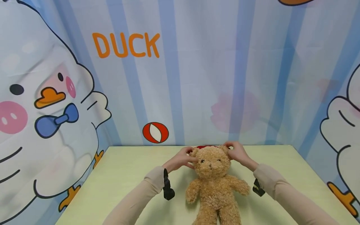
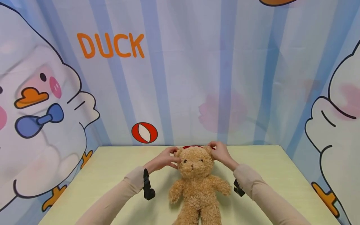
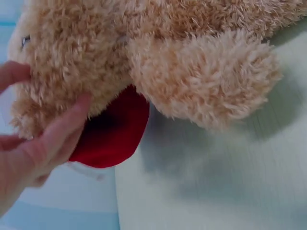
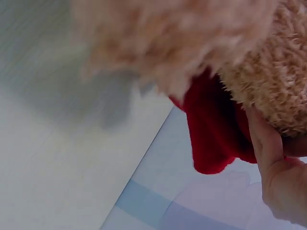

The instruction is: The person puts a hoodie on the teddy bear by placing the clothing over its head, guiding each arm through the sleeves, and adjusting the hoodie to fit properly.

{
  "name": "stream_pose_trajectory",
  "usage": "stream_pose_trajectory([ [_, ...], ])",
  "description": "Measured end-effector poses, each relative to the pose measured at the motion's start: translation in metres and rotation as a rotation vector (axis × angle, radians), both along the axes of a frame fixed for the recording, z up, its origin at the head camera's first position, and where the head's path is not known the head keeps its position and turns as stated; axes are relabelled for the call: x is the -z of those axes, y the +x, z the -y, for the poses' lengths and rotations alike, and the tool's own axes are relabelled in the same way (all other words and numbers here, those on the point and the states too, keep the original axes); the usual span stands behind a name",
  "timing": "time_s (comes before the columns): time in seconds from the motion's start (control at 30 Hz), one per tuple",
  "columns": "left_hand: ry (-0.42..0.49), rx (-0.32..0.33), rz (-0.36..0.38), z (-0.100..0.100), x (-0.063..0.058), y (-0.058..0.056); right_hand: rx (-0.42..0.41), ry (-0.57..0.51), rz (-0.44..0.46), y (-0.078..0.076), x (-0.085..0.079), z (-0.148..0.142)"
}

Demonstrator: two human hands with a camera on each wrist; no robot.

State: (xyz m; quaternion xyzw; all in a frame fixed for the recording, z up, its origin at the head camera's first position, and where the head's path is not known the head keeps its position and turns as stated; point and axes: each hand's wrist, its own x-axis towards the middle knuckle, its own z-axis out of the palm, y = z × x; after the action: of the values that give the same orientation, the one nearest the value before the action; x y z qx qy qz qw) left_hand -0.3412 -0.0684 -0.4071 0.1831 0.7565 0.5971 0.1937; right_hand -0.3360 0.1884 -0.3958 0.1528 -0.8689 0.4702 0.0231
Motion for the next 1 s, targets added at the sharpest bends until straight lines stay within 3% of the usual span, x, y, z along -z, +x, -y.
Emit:
stream_pose_trajectory([
  [0.27,-0.099,-0.091,-0.187,-0.013,-0.001,0.008,-0.137,-0.172,0.139,0.004,0.004,-0.005],
  [0.5,-0.277,-0.204,-0.641,-0.024,0.002,0.017,-0.297,-0.224,0.108,0.008,0.011,-0.007],
  [0.63,-0.437,-0.197,-0.871,-0.023,0.007,0.021,-0.391,0.005,-0.086,0.015,0.012,-0.009],
  [0.8,-0.720,-0.162,-1.256,-0.014,0.010,0.024,-0.294,0.375,-0.516,0.022,0.010,-0.010],
  [0.9,-0.875,-0.100,-1.448,-0.008,0.012,0.024,-0.249,0.478,-0.694,0.024,0.007,-0.011],
  [1.0,-0.980,-0.051,-1.572,-0.005,0.014,0.025,-0.255,0.525,-0.785,0.024,0.006,-0.010],
])
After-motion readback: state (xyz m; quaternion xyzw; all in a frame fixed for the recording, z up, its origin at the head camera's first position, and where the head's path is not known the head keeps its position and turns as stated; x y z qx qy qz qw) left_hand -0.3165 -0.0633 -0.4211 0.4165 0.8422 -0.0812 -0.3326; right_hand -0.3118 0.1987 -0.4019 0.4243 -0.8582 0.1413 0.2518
